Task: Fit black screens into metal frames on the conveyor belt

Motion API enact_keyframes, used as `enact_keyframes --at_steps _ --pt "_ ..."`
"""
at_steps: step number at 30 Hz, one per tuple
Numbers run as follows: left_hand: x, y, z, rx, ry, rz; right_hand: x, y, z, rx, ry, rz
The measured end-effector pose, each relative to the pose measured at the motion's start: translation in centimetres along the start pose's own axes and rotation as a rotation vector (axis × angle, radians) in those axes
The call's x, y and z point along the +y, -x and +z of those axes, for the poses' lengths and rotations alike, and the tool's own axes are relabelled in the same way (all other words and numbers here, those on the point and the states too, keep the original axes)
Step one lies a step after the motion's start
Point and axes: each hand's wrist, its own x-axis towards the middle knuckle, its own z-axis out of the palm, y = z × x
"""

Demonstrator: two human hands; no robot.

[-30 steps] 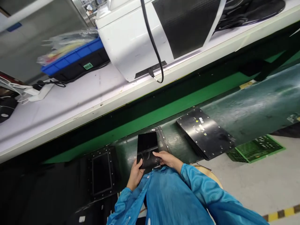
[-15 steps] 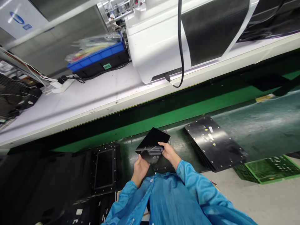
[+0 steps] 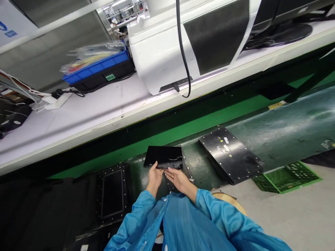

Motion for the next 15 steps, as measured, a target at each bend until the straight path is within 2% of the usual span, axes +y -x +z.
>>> enact_keyframes --at_steps 3,5,7,9,11,13,15 --pt "2.3 -0.9 -0.8 0.032 0.063 -0.098 0.0 2.7 -3.4 -0.089 0.291 0.172" --pt "3.4 -1.3 -1.5 0.029 0.068 -0.119 -0.6 3.3 -5.8 0.001 0.352 0.219" --pt "4.0 -1.6 -2.1 0.014 0.049 -0.155 -1.8 2.8 -7.2 0.138 0.249 0.174" --pt "4.0 -1.9 -2.3 0.023 0.01 -0.201 -3.3 1.6 -7.4 0.194 0.101 0.104" --pt "3.5 -2.2 -2.2 0.031 -0.053 -0.242 -4.7 0.4 -6.4 0.133 0.027 0.067" --pt "2.5 -2.3 -1.9 0.028 -0.12 -0.274 -5.6 -0.4 -5.2 0.054 0.044 0.079" --pt "1.1 -2.1 -1.7 0.024 -0.145 -0.321 -5.7 -0.9 -4.3 0.04 0.13 0.096"
